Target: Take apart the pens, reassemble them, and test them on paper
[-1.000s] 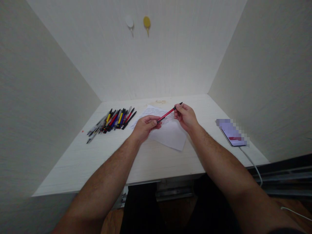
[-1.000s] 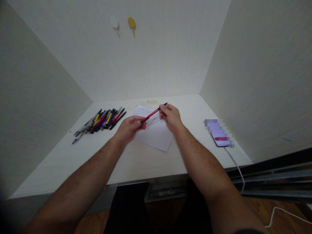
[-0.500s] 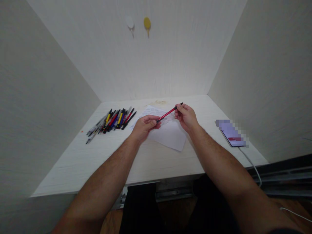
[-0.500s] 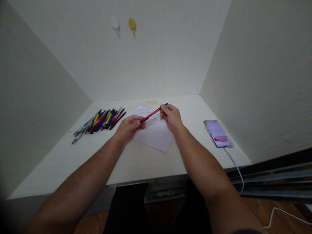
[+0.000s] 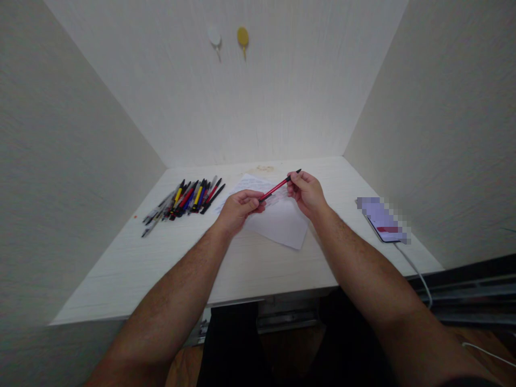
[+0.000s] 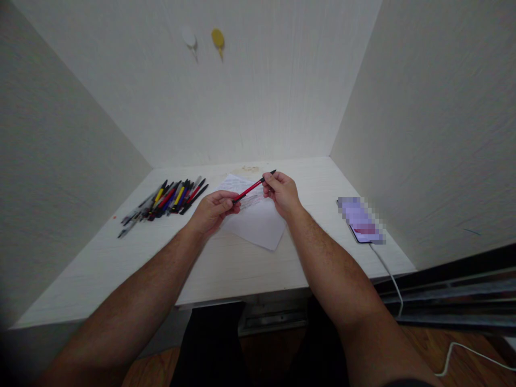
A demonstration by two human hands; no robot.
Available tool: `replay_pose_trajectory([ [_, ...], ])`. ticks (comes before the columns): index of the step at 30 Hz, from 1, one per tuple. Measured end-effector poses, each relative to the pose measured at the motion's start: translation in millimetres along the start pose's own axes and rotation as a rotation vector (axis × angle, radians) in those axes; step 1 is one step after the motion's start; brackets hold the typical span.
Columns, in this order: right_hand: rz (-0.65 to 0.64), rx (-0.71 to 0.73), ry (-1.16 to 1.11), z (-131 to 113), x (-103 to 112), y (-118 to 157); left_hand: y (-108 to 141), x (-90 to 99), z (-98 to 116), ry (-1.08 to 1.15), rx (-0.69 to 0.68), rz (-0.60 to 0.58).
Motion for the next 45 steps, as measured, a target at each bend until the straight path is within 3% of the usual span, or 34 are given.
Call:
replay_pose_trajectory([
  [6,-0.075,-0.046,0.008,4,-6,4,-1,-1.9,-3,-0.082,-0.016,-0.010],
  [10,0.007,-0.064,0.045,5,7,-1,-2,2.0,6,-0.241,-0.062,0.022],
  [15,0.255,-0.043,0.130,-3,42,-8,1,33.6,34,-0.885,-0.181,0.391],
  [17,0.259,-0.033,0.144,-6,45,-9,-2,39.8,34,-1.115,-0.176,0.418],
  [20,0.196,-0.050,0.152,-5,42,-9,-9,46.2,21,-1.274,-0.143,0.372],
  [26,-0.068,-0.087,0.149,12,3,5,-22,30.4,6,-1.159,-0.281,0.194],
  [31,-0.288,-0.108,0.328,37,-28,24,-31,24.5,4,-1.106,-0.284,0.184],
  [36,-0.352,-0.066,0.653,48,-28,30,-34,27.6,2,-1.158,-0.278,0.171],
  [45,-0.432,0.033,0.827,46,-47,41,-36,29.0,2,-1.172,-0.255,0.172],
])
Point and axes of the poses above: each hand's wrist, its own y-axis away from the middle knuckle, its own x-axis out of the back of the hand, z = x × y, the point moved 9 cm from there along -y, towards the middle knuckle, and after that the axes turned 12 degrees about x, right-handed, at the moved point
